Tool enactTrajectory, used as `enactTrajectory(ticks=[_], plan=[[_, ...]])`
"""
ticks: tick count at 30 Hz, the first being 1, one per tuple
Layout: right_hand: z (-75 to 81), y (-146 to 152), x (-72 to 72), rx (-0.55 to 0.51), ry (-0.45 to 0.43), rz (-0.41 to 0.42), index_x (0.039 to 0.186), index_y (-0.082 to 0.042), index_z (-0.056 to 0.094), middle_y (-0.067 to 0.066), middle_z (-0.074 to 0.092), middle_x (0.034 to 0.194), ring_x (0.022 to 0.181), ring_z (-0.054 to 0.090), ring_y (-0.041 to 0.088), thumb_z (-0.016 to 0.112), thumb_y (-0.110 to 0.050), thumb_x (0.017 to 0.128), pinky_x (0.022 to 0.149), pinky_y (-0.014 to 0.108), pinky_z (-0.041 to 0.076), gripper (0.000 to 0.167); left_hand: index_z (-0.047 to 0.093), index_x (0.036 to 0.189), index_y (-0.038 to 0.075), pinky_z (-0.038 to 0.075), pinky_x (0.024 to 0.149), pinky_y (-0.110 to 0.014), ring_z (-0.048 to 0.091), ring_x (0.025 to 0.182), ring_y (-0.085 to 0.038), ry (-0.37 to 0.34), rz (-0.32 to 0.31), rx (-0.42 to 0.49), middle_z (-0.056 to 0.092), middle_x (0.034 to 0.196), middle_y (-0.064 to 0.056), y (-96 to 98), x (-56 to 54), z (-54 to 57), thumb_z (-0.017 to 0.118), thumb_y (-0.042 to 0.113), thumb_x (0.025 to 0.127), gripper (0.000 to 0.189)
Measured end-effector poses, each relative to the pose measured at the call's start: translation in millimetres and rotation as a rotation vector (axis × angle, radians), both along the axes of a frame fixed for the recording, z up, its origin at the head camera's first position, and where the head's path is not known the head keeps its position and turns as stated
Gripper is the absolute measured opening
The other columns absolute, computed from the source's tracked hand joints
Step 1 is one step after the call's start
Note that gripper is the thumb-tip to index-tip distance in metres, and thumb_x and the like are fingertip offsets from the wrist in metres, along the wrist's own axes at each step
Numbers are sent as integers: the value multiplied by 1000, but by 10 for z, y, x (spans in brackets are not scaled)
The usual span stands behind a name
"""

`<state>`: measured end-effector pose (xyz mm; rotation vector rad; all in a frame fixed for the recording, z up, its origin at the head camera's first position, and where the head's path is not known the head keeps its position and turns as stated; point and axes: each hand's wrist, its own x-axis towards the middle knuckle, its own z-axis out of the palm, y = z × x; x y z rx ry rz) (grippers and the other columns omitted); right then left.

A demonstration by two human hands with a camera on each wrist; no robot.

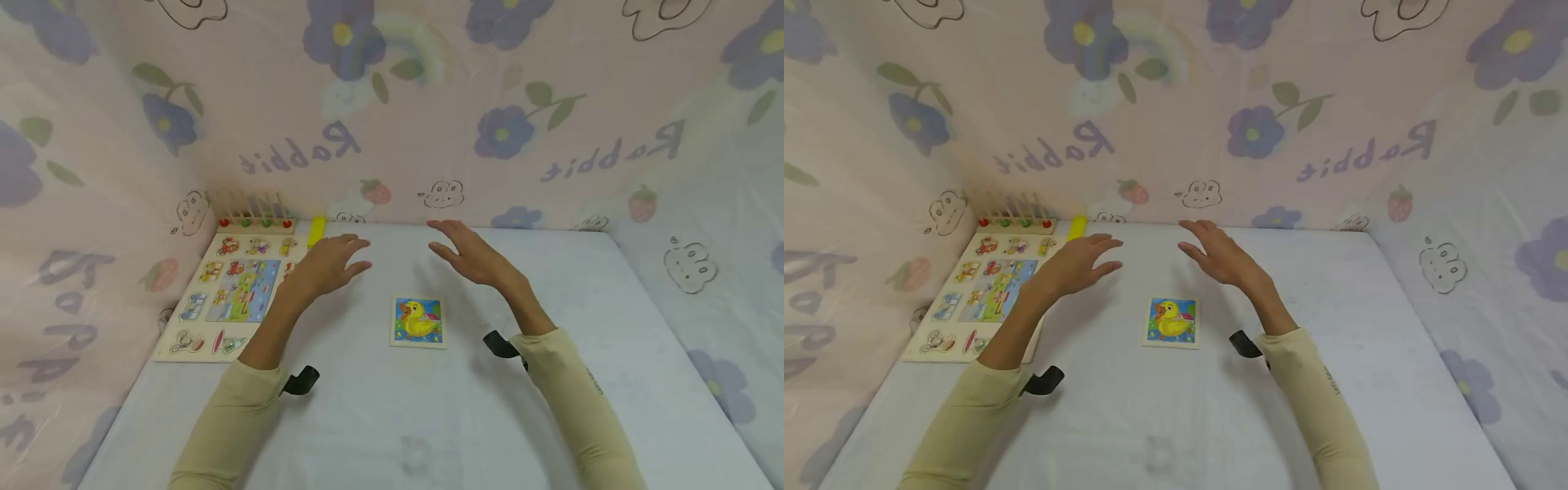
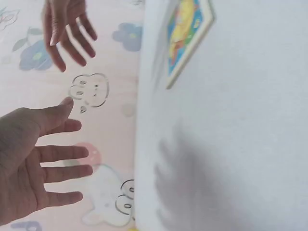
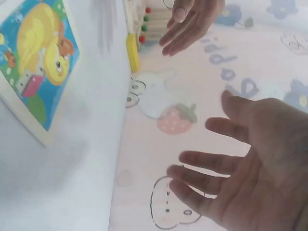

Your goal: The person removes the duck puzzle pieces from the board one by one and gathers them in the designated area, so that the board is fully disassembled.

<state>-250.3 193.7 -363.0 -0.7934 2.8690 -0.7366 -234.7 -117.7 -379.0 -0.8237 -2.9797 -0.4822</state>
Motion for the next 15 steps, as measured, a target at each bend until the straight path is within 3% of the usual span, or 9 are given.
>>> enactTrajectory(ticks=[3,7,15], plan=[[-22,-57,47,-28,-82,90,157,-8,45,17,49,161,148,47,40,54,-34,110,121,60,41,54,58,148,10,44,122,-53,56,143,-36,-102,-55,-17,57,155,-15,77,56,-97,61,37,106,51],[-64,-129,119,-13,-122,155,145,-4,58,17,64,145,128,65,37,61,-27,107,107,56,55,44,56,150,10,42,124,-52,53,147,-33,-195,-113,-36,56,157,-13,215,136,-229,62,41,104,56],[-384,-300,228,84,-110,243,130,2,68,20,72,126,112,71,32,67,-15,102,100,46,60,32,47,156,6,40,124,-55,47,151,-36,-256,-162,-121,46,164,-17,404,257,-340,72,44,98,75]])
